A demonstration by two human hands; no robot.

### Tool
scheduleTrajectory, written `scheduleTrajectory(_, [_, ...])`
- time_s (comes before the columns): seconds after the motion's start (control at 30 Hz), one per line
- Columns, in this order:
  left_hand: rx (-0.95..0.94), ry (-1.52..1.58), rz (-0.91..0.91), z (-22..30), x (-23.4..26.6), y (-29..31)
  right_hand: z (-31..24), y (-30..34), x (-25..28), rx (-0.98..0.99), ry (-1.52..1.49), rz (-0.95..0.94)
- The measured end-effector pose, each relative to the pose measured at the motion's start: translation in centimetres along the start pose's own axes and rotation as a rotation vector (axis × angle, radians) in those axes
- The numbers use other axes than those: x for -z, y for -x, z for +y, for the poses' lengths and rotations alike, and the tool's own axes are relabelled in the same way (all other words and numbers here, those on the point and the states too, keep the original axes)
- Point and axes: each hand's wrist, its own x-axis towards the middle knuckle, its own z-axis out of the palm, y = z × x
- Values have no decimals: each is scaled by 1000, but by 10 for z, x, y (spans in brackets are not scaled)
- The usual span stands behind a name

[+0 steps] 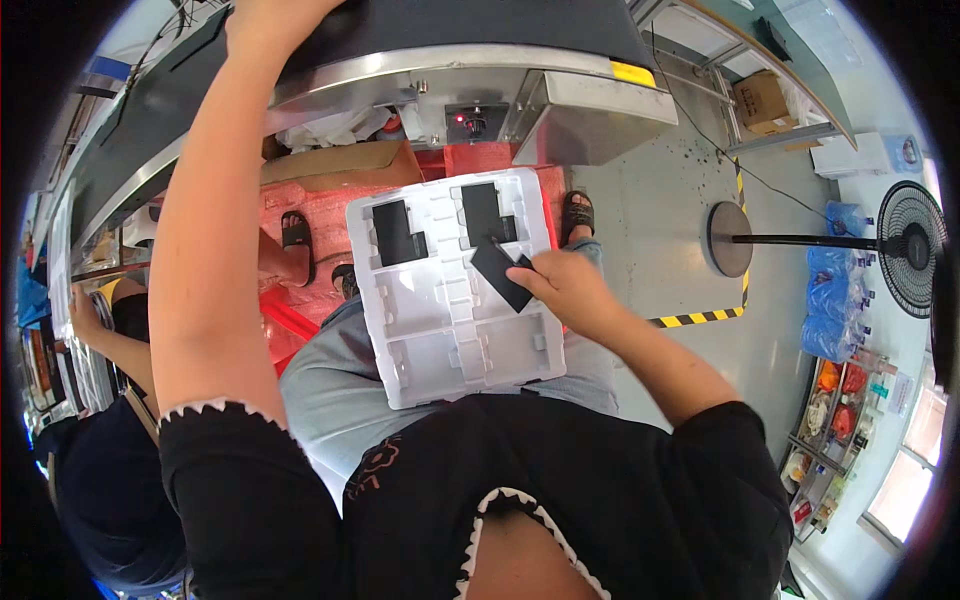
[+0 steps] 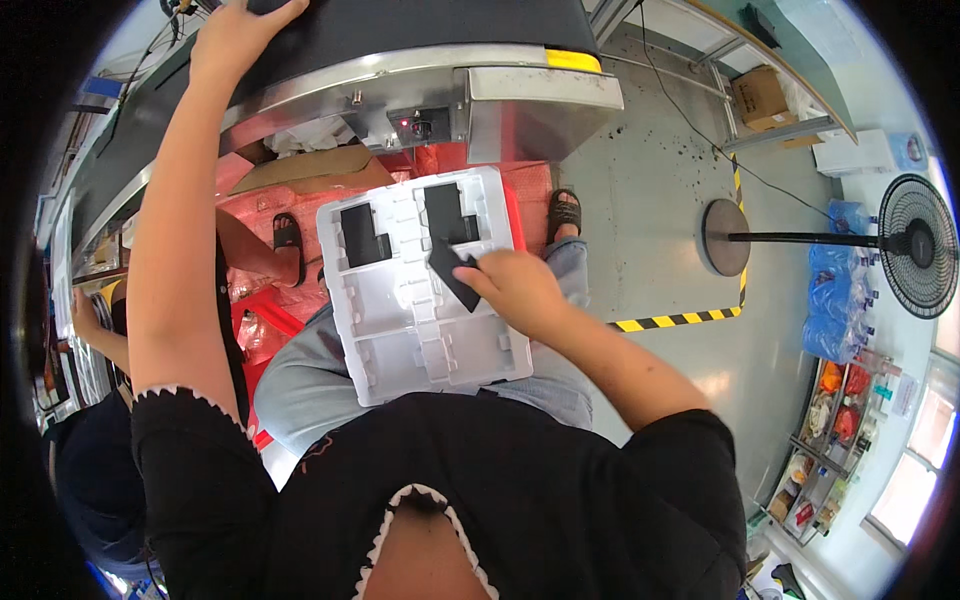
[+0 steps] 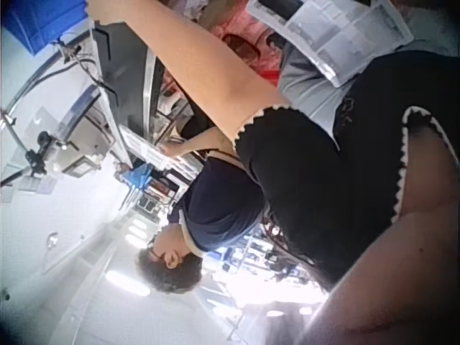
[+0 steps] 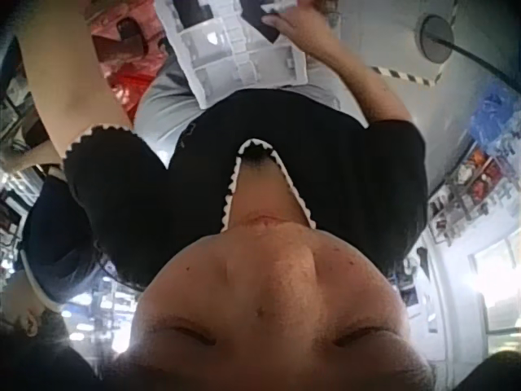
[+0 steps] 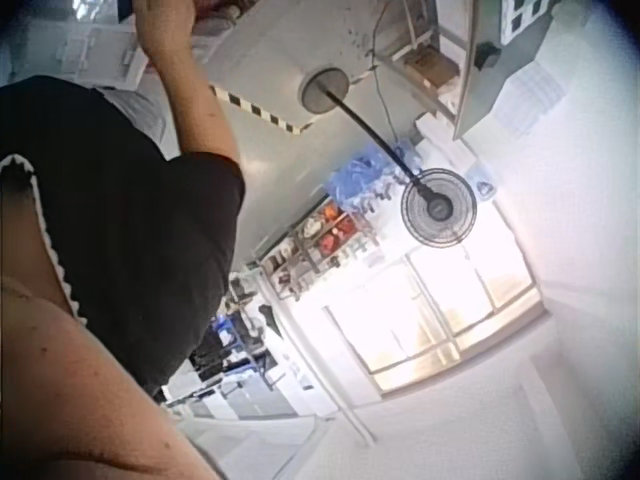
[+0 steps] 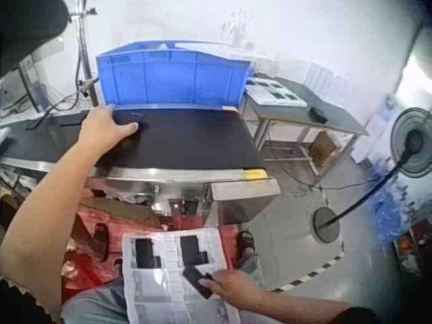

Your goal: Picking up black rectangular blocks from a conveyor belt and placing them into white plastic sorting trays.

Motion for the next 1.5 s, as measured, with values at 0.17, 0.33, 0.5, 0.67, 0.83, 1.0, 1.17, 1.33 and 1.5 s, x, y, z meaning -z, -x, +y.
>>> scheduleTrajectory(0.17, [-438, 324, 313, -3, 19, 112, 49, 26, -70, -332, 305, 47])
scheduleTrajectory(0.33, [-515, 445, -111, -16, 12, 247, 29, -2, -76, -248, 513, -29])
scheduleTrajectory(0.5, [-509, 445, -419, -51, -39, 327, 19, 18, -92, 110, 470, 360])
scheduleTrajectory(0.67, [-598, 257, -550, -59, -60, 349, 23, 38, -76, 321, 253, 277])
scheduleTrajectory(0.83, [-547, -24, -583, -49, -61, 360, 9, 17, -10, 380, 173, 306])
scheduleTrajectory(1.0, [-430, -248, -605, -31, -59, 388, -68, -57, 81, 713, 275, 765])
scheduleTrajectory(1.17, [-300, 13, -601, -17, -30, 337, -125, -153, 135, 820, 482, 705])
scheduleTrajectory(1.33, [-356, 446, 36, -12, 10, 197, -86, -317, 176, 322, 676, 558])
scheduleTrajectory(1.5, [-276, 189, 404, -50, 12, 67, -159, -290, 194, -67, 820, 80])
